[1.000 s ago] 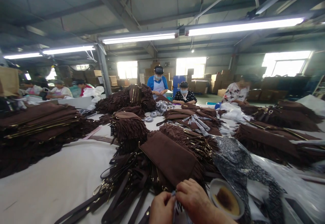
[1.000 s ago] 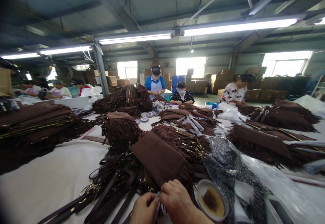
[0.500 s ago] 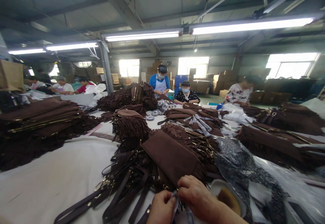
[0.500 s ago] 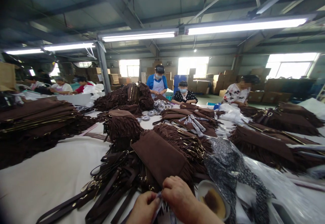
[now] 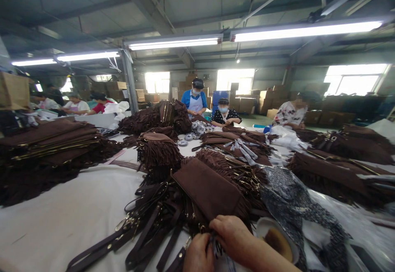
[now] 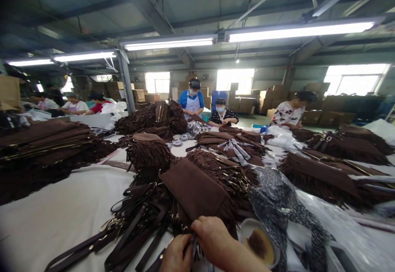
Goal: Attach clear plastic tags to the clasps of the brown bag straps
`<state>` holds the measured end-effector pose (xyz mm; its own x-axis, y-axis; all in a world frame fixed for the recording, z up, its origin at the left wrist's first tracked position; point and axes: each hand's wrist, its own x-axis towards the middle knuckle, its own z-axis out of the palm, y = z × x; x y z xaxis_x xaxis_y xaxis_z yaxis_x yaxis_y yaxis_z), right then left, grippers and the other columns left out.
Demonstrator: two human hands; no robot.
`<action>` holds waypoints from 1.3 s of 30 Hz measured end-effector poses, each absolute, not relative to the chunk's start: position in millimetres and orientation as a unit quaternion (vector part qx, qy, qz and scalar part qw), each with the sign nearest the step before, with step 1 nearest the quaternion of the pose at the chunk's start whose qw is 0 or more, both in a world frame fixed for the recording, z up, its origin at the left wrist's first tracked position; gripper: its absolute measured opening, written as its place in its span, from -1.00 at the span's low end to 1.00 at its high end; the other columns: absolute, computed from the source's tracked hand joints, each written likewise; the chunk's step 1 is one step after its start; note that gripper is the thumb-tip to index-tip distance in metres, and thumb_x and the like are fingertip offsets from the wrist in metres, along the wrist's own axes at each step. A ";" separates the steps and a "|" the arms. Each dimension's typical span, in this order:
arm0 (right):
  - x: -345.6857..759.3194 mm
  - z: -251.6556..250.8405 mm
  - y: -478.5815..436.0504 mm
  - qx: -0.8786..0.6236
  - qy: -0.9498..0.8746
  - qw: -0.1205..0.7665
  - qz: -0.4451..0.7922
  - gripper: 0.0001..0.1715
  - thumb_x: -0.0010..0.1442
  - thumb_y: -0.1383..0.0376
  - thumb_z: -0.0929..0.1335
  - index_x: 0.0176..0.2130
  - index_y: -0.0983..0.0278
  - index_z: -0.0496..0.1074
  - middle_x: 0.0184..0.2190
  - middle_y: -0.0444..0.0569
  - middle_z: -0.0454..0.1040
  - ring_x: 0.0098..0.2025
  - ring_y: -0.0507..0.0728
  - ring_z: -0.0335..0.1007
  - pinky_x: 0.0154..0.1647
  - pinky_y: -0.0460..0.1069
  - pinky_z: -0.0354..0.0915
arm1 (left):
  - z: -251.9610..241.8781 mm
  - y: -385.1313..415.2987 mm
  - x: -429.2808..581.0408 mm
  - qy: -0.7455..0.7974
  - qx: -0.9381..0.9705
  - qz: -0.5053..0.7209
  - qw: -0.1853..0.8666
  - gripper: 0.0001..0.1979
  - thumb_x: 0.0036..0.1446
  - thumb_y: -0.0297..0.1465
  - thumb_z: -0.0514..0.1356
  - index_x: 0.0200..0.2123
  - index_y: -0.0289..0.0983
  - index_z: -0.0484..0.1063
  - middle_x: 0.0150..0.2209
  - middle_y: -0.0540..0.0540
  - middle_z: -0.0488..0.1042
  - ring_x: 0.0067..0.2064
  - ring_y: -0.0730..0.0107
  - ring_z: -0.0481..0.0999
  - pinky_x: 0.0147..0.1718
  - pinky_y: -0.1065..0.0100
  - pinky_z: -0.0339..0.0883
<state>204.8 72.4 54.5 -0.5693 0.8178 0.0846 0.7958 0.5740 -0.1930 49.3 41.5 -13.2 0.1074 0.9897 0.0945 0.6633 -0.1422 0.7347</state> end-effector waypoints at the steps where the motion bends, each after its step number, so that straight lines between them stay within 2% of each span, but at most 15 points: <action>1: 204.3 55.5 73.4 -0.448 -0.888 0.075 0.064 -0.81 0.11 0.33 0.28 -0.30 0.17 0.47 -0.32 -0.09 0.54 -0.29 0.14 0.47 -0.38 -0.02 0.17 | -13.1 41.4 49.0 0.595 0.693 0.301 0.273 -0.68 0.14 -0.44 -0.05 -0.26 -0.30 0.50 -0.24 -0.25 0.52 -0.15 0.15 0.49 -0.15 0.25 0.27; 6: 203.4 54.0 80.5 -0.440 -0.895 0.040 0.058 -0.81 0.10 0.31 0.29 -0.40 0.21 0.52 -0.35 -0.05 0.53 -0.33 0.12 0.46 -0.41 -0.03 0.19 | 3.3 34.3 48.1 0.584 0.692 0.295 0.303 -0.65 0.19 -0.33 -0.06 -0.23 -0.32 0.49 -0.21 -0.27 0.51 -0.12 0.12 0.47 -0.10 0.20 0.26; 9: 203.6 51.9 81.0 -0.431 -0.900 0.037 0.062 -0.82 0.08 0.32 0.29 -0.40 0.23 0.51 -0.34 -0.04 0.53 -0.31 0.12 0.46 -0.38 -0.03 0.22 | 15.0 29.2 48.9 0.596 0.680 0.272 0.330 -0.69 0.07 -0.27 0.14 -0.16 -0.31 0.46 -0.12 -0.25 0.49 -0.02 0.10 0.42 -0.02 0.21 0.24; 11: 203.4 51.4 79.2 -0.427 -0.902 0.037 0.056 -0.83 0.09 0.33 0.29 -0.38 0.25 0.49 -0.33 -0.02 0.53 -0.29 0.14 0.45 -0.34 -0.02 0.24 | 16.2 28.9 49.1 0.608 0.677 0.257 0.324 -0.66 -0.02 -0.34 0.20 -0.14 -0.31 0.44 -0.09 -0.23 0.47 0.01 0.10 0.41 0.00 0.22 0.22; 14: 203.4 51.9 75.6 -0.427 -0.903 0.041 0.039 -0.82 0.13 0.33 0.25 -0.34 0.26 0.46 -0.29 0.00 0.52 -0.27 0.16 0.45 -0.31 0.00 0.25 | 9.1 32.3 47.4 0.613 0.690 0.257 0.286 -0.76 0.09 -0.41 0.08 -0.20 -0.30 0.47 -0.17 -0.23 0.49 -0.07 0.13 0.44 -0.08 0.21 0.24; 17: 204.7 53.6 73.8 -0.435 -0.898 0.054 0.044 -0.82 0.17 0.32 0.25 -0.30 0.23 0.44 -0.28 -0.04 0.51 -0.26 0.14 0.44 -0.32 -0.01 0.22 | 2.9 35.3 43.8 0.597 0.697 0.284 0.278 -0.67 0.22 -0.35 -0.05 -0.29 -0.26 0.52 -0.27 -0.21 0.51 -0.17 0.16 0.47 -0.17 0.24 0.27; 22: 208.1 53.7 76.0 -0.408 -0.909 0.072 0.043 -0.77 0.23 0.16 0.26 -0.30 0.12 0.49 -0.32 -0.11 0.45 -0.32 0.09 0.40 -0.41 -0.02 0.12 | 4.3 33.2 40.2 0.570 0.702 0.322 0.280 -0.67 0.21 -0.33 -0.02 -0.27 -0.20 0.56 -0.30 -0.17 0.53 -0.21 0.21 0.48 -0.21 0.31 0.31; 24: 208.3 51.2 77.9 -0.398 -0.915 0.058 0.025 -0.74 0.23 0.15 0.26 -0.35 0.13 0.50 -0.35 -0.11 0.44 -0.37 0.08 0.38 -0.46 0.00 0.07 | 5.0 32.0 40.1 0.566 0.709 0.322 0.272 -0.66 0.22 -0.32 -0.03 -0.28 -0.17 0.56 -0.31 -0.17 0.53 -0.21 0.22 0.49 -0.23 0.32 0.32; 29: 207.3 45.3 84.3 -0.378 -0.925 0.032 0.001 -0.80 0.15 0.19 0.31 -0.38 0.15 0.52 -0.39 -0.10 0.43 -0.39 0.10 0.36 -0.49 0.02 0.03 | 6.7 31.3 37.0 0.559 0.716 0.323 0.263 -0.68 0.22 -0.31 -0.01 -0.29 -0.17 0.56 -0.29 -0.17 0.54 -0.20 0.20 0.49 -0.20 0.31 0.33; 33: 207.3 49.1 88.2 -0.358 -0.933 0.021 0.017 -0.80 0.13 0.20 0.33 -0.42 0.21 0.52 -0.39 -0.07 0.45 -0.31 0.13 0.36 -0.39 0.01 0.11 | 12.0 30.3 23.7 0.543 0.718 0.309 0.308 -0.72 0.18 -0.35 0.03 -0.25 -0.19 0.55 -0.26 -0.15 0.57 -0.18 0.21 0.50 -0.17 0.32 0.32; 37: 207.3 52.9 88.2 -0.343 -0.939 0.019 0.019 -0.79 0.14 0.21 0.33 -0.44 0.22 0.50 -0.38 -0.07 0.45 -0.29 0.13 0.35 -0.37 0.03 0.11 | 25.4 27.9 0.1 0.544 0.672 0.237 0.444 -0.69 0.10 -0.43 0.03 -0.21 -0.23 0.55 -0.35 -0.08 0.58 -0.32 0.28 0.52 -0.37 0.38 0.29; 39: 206.9 52.1 87.9 -0.333 -0.943 0.021 0.008 -0.77 0.15 0.22 0.31 -0.46 0.23 0.49 -0.40 -0.07 0.44 -0.30 0.13 0.34 -0.38 0.04 0.09 | 37.5 27.8 -9.9 0.548 0.660 0.228 0.460 -0.67 0.03 -0.49 0.02 -0.22 -0.26 0.55 -0.35 -0.07 0.57 -0.29 0.29 0.51 -0.36 0.39 0.29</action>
<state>206.9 87.9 52.1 -0.7768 0.6287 0.0350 0.6281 0.7776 -0.0289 -9.9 27.8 37.5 0.2957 0.9336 -0.2022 0.5131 0.0233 0.8580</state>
